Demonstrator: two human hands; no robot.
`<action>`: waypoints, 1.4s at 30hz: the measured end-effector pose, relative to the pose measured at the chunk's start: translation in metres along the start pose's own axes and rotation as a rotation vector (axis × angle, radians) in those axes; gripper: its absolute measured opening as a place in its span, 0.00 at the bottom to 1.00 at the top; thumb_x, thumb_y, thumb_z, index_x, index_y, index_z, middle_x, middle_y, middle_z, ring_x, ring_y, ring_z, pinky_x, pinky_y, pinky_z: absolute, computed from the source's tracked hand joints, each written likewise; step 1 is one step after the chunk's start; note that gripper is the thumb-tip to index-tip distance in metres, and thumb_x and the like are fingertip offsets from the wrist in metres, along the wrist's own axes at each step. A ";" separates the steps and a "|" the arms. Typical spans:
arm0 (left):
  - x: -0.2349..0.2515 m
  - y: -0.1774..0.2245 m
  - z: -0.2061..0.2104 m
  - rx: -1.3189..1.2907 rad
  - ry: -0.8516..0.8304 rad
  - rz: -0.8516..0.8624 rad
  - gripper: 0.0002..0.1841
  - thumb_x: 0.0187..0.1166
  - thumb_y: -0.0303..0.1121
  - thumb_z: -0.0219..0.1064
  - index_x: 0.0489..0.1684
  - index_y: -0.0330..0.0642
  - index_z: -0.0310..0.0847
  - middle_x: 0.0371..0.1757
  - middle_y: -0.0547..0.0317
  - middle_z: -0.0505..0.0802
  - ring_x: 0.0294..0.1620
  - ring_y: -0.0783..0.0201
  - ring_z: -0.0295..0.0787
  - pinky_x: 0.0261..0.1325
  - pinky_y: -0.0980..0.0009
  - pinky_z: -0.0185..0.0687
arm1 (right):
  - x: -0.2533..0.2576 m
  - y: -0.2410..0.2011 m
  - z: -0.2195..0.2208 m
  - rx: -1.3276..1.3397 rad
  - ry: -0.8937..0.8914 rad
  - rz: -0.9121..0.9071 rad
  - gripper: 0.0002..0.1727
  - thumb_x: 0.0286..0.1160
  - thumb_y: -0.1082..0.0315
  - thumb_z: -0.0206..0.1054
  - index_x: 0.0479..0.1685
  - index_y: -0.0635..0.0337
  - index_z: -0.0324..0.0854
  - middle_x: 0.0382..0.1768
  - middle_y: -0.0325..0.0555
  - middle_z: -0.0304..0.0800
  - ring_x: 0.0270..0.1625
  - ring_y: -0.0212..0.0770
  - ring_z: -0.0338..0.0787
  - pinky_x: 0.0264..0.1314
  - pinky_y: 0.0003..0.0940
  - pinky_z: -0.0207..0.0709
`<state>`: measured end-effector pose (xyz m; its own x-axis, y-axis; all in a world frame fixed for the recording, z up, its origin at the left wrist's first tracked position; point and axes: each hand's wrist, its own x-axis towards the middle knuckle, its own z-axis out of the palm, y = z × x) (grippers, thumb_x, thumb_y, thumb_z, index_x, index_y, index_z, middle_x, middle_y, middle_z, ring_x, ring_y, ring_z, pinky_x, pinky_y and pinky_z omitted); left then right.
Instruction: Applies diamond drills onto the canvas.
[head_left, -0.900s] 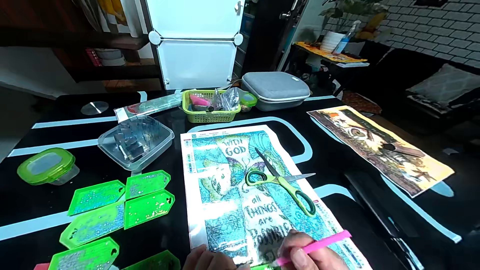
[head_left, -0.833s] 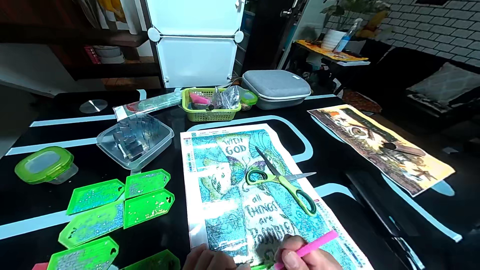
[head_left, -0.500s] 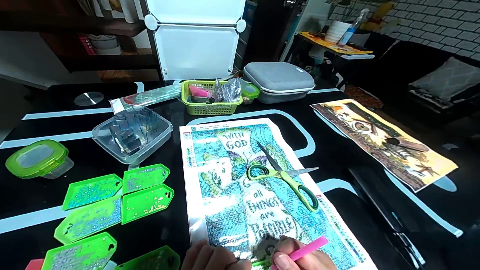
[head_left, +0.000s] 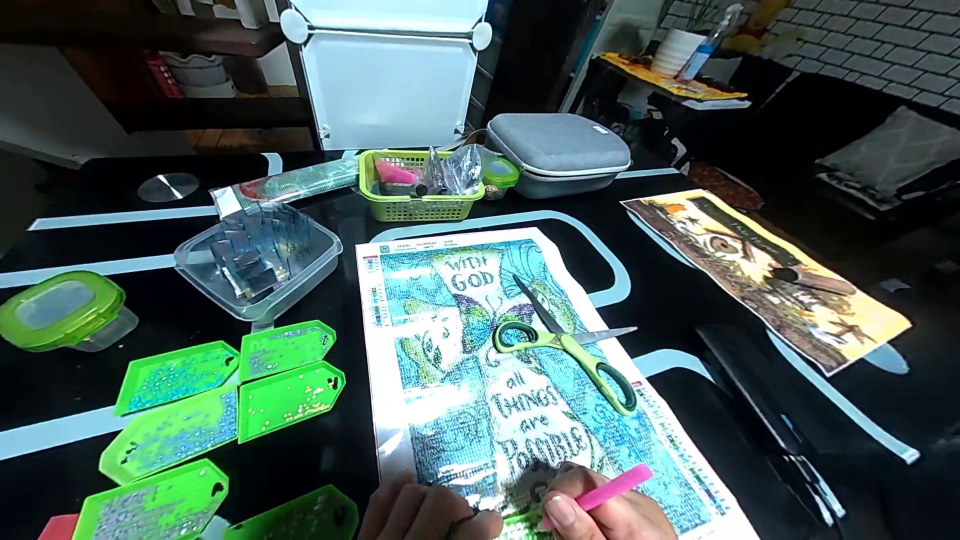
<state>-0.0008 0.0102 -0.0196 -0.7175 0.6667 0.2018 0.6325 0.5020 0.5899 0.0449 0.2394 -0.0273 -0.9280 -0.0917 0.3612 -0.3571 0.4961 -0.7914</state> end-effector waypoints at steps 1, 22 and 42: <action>0.000 0.000 0.000 -0.002 -0.002 0.000 0.22 0.67 0.51 0.79 0.56 0.50 0.94 0.47 0.53 0.94 0.52 0.50 0.88 0.69 0.48 0.71 | 0.000 0.000 0.000 0.002 0.000 0.004 0.20 0.94 0.60 0.53 0.36 0.66 0.79 0.27 0.50 0.85 0.34 0.30 0.86 0.40 0.20 0.78; 0.000 0.001 -0.002 -0.004 -0.005 0.003 0.22 0.67 0.51 0.79 0.56 0.50 0.94 0.47 0.52 0.94 0.52 0.48 0.88 0.69 0.49 0.74 | 0.014 0.011 -0.001 0.075 0.043 0.037 0.17 0.94 0.62 0.54 0.39 0.65 0.80 0.28 0.44 0.85 0.30 0.24 0.84 0.35 0.18 0.79; 0.000 -0.001 -0.001 0.011 -0.012 -0.001 0.23 0.67 0.53 0.79 0.56 0.52 0.94 0.47 0.53 0.94 0.52 0.51 0.88 0.68 0.50 0.72 | 0.019 0.015 -0.006 -0.081 -0.055 -0.074 0.19 0.94 0.59 0.54 0.39 0.63 0.82 0.30 0.47 0.87 0.35 0.32 0.86 0.41 0.23 0.79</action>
<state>-0.0016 0.0097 -0.0192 -0.7146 0.6726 0.1921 0.6351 0.5087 0.5814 0.0229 0.2502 -0.0291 -0.9044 -0.1771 0.3881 -0.4176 0.5537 -0.7204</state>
